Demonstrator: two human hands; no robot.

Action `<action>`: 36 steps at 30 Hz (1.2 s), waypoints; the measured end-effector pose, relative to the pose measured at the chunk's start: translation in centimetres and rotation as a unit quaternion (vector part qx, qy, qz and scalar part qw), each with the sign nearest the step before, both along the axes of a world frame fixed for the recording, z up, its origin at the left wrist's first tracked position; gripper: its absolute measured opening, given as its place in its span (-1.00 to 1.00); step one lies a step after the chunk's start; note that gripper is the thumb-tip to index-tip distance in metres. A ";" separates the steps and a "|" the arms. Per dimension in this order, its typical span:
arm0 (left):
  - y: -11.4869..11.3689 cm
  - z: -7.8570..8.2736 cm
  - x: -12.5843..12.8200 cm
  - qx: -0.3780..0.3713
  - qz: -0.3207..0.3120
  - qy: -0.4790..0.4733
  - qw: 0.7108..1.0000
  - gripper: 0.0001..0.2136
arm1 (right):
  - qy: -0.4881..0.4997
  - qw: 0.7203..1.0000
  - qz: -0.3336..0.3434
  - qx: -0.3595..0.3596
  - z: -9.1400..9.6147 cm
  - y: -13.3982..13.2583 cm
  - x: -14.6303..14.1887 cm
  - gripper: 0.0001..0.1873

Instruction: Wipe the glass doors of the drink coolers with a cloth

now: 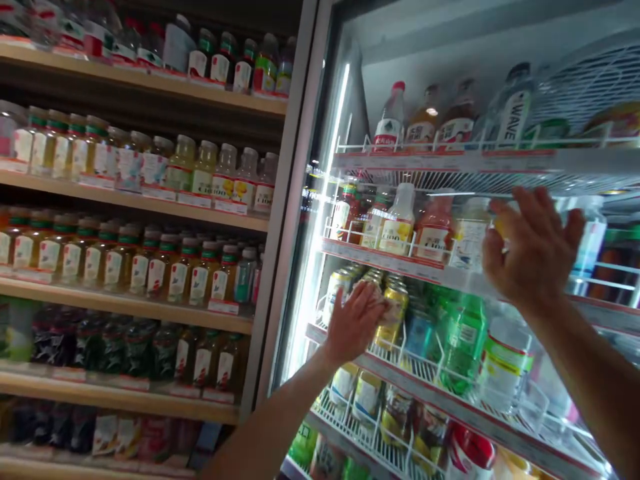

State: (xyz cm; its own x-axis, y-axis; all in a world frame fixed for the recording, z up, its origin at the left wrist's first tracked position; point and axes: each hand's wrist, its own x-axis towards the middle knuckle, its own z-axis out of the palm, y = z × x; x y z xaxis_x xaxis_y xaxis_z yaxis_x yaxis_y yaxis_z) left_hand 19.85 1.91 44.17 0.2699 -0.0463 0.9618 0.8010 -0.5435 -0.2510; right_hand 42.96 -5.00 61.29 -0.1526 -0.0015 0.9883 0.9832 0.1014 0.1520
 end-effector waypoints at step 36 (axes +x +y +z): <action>-0.2 -5.1 -0.4 -0.113 0.124 -0.264 0.950 -0.55 | -0.109 0.991 0.065 0.040 -9.9 -0.2 3.6 -0.59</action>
